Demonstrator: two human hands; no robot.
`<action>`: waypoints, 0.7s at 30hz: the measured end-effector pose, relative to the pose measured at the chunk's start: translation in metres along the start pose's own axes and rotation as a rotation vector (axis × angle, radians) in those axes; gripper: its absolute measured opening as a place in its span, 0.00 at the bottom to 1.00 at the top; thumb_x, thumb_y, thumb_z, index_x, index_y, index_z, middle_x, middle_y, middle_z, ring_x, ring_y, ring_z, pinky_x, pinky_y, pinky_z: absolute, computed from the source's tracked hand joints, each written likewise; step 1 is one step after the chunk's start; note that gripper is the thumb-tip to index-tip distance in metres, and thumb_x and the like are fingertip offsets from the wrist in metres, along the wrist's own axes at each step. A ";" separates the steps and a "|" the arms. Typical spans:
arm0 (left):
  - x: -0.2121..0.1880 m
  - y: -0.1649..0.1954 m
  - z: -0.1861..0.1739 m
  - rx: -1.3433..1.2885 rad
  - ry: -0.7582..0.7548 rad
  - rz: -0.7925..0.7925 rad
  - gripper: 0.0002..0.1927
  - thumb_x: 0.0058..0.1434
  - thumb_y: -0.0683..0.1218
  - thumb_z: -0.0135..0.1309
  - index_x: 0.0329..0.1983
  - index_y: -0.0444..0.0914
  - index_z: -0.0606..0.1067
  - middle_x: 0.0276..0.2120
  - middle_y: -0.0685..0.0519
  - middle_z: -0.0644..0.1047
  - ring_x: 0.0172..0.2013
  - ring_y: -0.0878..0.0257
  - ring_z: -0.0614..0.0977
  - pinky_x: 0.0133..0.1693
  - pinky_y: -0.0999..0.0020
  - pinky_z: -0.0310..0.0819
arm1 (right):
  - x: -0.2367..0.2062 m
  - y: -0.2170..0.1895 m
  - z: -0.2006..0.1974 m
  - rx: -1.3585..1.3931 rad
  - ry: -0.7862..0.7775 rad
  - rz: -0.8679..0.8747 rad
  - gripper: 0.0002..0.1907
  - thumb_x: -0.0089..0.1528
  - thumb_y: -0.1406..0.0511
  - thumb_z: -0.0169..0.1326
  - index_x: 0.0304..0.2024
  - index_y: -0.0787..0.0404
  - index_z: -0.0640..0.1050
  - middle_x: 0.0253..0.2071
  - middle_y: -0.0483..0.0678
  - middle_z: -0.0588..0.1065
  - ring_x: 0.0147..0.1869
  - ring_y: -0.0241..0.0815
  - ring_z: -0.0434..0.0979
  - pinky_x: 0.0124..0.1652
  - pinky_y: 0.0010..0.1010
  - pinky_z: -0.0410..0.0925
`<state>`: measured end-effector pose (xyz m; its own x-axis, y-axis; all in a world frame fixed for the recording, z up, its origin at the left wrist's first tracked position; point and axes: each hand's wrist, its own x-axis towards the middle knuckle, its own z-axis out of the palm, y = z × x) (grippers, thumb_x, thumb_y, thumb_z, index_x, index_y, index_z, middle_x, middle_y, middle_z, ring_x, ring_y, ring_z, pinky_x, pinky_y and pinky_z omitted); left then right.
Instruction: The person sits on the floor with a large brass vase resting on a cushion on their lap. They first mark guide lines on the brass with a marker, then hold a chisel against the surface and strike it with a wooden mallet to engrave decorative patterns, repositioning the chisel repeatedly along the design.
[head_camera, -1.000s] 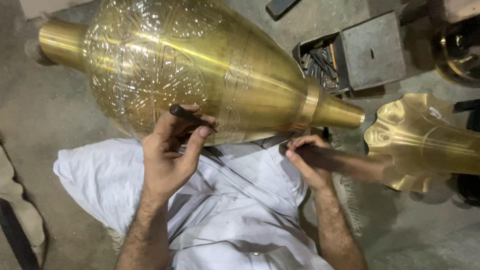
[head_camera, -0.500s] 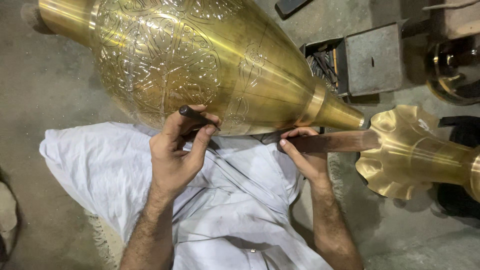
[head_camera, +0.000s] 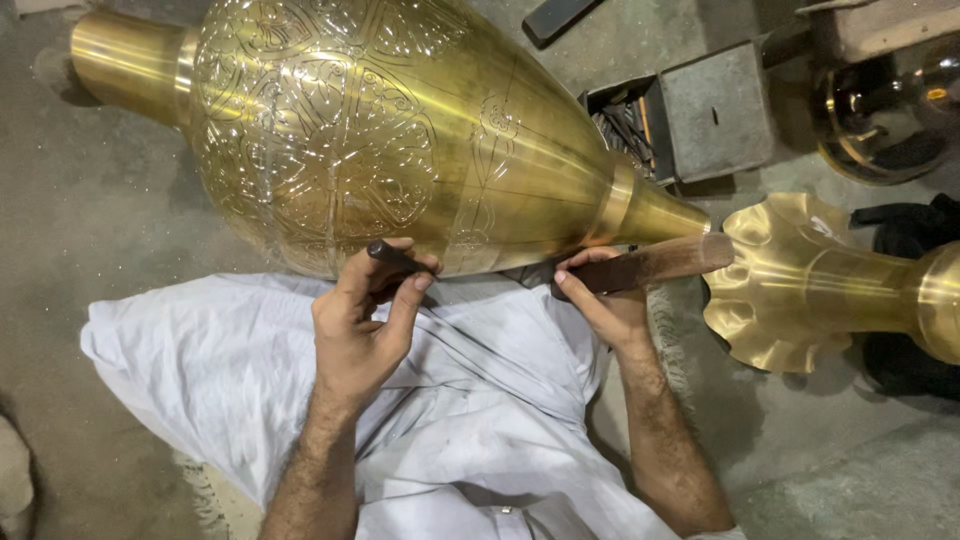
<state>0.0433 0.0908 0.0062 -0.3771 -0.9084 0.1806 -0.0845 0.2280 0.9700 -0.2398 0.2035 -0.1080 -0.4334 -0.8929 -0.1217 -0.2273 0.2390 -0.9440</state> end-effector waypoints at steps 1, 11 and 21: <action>0.000 -0.001 -0.001 0.003 -0.010 0.009 0.18 0.69 0.33 0.56 0.61 0.31 0.69 0.46 0.46 0.84 0.48 0.62 0.86 0.52 0.70 0.83 | -0.001 -0.001 0.001 0.010 0.013 0.013 0.12 0.60 0.66 0.66 0.42 0.61 0.77 0.41 0.44 0.81 0.47 0.32 0.81 0.47 0.27 0.75; 0.015 0.010 0.000 0.068 -0.061 0.129 0.20 0.69 0.33 0.56 0.63 0.33 0.69 0.47 0.48 0.84 0.47 0.63 0.87 0.49 0.71 0.83 | -0.008 -0.026 0.006 -0.015 0.083 -0.022 0.13 0.58 0.65 0.67 0.41 0.60 0.78 0.39 0.43 0.80 0.44 0.33 0.80 0.44 0.28 0.75; 0.032 0.002 0.030 0.135 0.037 0.261 0.23 0.71 0.31 0.57 0.66 0.34 0.66 0.51 0.46 0.82 0.54 0.60 0.85 0.54 0.68 0.84 | 0.013 -0.081 -0.056 -0.763 0.096 -0.383 0.20 0.55 0.59 0.70 0.44 0.61 0.80 0.33 0.56 0.79 0.37 0.54 0.82 0.35 0.41 0.73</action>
<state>0.0032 0.0731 0.0089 -0.3682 -0.8248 0.4291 -0.1122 0.4975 0.8602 -0.2758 0.1939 -0.0163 -0.2715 -0.9364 0.2224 -0.8822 0.1498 -0.4463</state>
